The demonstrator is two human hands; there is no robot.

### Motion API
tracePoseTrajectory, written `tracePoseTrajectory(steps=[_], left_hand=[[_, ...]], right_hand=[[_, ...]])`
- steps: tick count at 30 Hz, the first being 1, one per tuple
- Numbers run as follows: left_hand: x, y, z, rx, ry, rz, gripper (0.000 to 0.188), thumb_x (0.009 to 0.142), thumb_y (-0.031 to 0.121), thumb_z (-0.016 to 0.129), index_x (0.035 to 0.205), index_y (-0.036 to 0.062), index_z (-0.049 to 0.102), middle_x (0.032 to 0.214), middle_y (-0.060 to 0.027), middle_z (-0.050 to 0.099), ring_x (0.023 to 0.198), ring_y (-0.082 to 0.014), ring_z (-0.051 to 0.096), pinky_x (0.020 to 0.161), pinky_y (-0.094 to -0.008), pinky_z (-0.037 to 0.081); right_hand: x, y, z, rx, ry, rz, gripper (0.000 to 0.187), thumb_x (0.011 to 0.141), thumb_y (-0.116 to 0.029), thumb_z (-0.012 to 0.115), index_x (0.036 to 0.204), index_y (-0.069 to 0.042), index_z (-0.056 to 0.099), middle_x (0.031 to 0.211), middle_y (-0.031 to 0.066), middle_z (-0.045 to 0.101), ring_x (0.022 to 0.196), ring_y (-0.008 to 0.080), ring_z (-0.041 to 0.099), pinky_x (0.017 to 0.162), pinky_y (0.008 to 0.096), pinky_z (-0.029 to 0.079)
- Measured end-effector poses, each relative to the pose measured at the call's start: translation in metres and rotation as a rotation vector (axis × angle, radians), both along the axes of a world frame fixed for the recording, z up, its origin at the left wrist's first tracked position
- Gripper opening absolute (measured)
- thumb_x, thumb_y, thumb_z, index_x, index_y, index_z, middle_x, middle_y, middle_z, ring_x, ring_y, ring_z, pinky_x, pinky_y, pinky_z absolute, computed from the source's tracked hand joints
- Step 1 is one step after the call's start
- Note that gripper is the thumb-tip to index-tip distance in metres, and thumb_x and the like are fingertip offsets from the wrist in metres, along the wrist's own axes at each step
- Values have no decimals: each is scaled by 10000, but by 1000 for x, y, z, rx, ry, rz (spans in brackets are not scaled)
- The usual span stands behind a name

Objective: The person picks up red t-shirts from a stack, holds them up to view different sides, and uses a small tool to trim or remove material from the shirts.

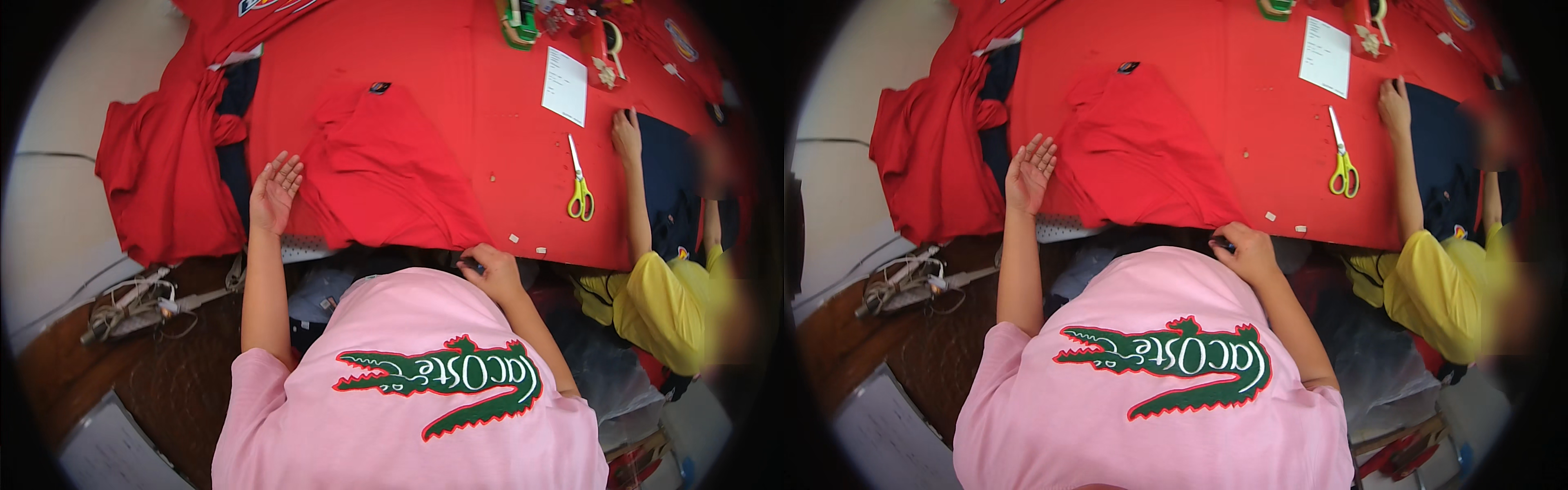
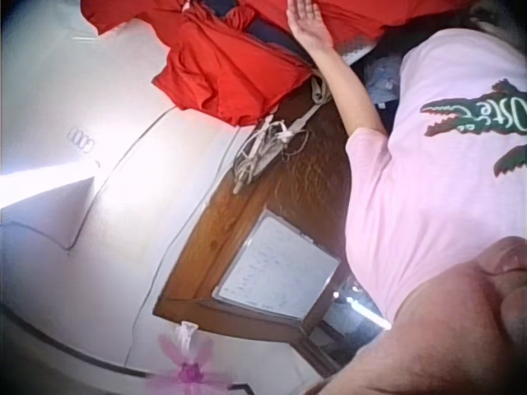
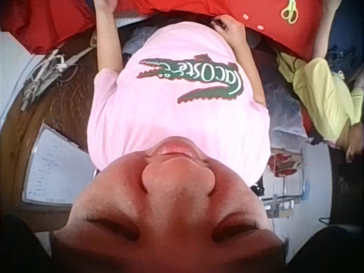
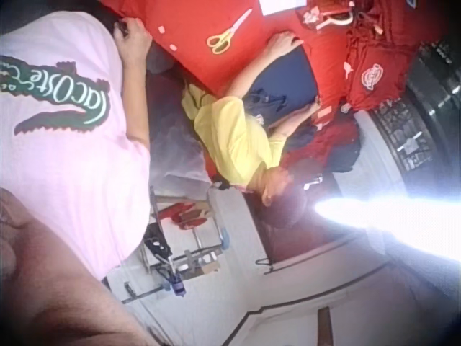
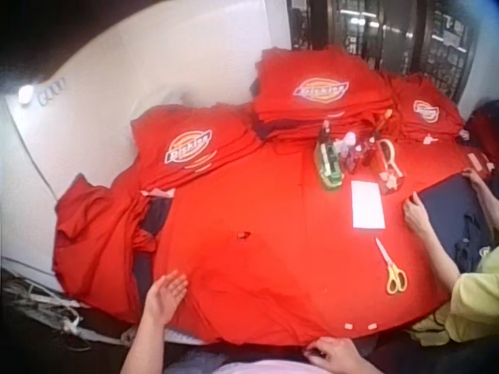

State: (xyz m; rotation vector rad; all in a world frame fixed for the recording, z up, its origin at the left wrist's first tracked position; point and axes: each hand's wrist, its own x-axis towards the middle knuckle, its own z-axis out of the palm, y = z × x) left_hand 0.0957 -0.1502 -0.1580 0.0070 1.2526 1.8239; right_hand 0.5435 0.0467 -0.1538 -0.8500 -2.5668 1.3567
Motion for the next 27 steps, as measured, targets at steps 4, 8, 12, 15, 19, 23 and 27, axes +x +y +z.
tracePoseTrajectory(steps=[4, 8, 12, 15, 19, 23, 27], left_hand=[[29, -38, -15, -16, -53, 60, 544, 1069, 351, 546, 1478, -3, 483, 1440, -198, 593, 1321, -289, 593, 1111, -390, 475], [52, -52, -25, -58, -31, 107, 524, 1064, 342, 557, 1455, -4, 510, 1413, -187, 619, 1292, -283, 614, 1096, -385, 487], [62, -71, -32, -144, 0, 150, 500, 1057, 334, 567, 1426, -4, 543, 1389, -178, 640, 1277, -275, 627, 1097, -383, 487], [74, -77, -21, -200, -32, 123, 405, 1046, 343, 569, 1255, 1, 631, 1205, -164, 715, 1112, -253, 679, 980, -356, 519], [116, -140, -37, -335, -137, -387, 346, 1036, 346, 557, 1004, 28, 690, 909, -110, 731, 810, -210, 659, 774, -319, 514], [259, -288, -120, -803, -401, -11, 337, 1022, 370, 576, 977, 63, 708, 867, -78, 709, 730, -136, 644, 659, -278, 517], [370, -301, -83, -899, -764, 231, 339, 1021, 371, 593, 1115, 60, 692, 988, -89, 708, 866, -139, 674, 757, -286, 525]], right_hand=[[-13, 20, 3, 5, 54, -71, 137, 844, -161, 797, 926, -70, 736, 847, 89, 726, 683, 255, 712, 604, 353, 556], [-12, 43, -8, 60, 77, -87, 134, 850, -129, 788, 944, -53, 729, 855, 102, 724, 750, 258, 729, 645, 356, 564], [-14, 56, -2, 115, 38, -84, 118, 855, -104, 774, 941, -43, 722, 868, 117, 723, 770, 278, 726, 680, 356, 567], [-18, 49, -4, 112, 40, -100, 104, 853, -82, 767, 931, -38, 715, 869, 120, 719, 769, 282, 722, 680, 353, 564], [-20, 31, -10, 86, 47, -84, 111, 855, -87, 768, 938, -39, 713, 870, 117, 719, 772, 280, 724, 679, 352, 563], [-25, 27, -8, 66, -35, -91, 128, 863, -104, 767, 960, -41, 711, 884, 124, 725, 788, 285, 730, 694, 356, 570], [-25, 32, -9, 36, -68, -103, 144, 866, -131, 774, 958, -43, 707, 898, 129, 732, 822, 299, 736, 725, 373, 575]])
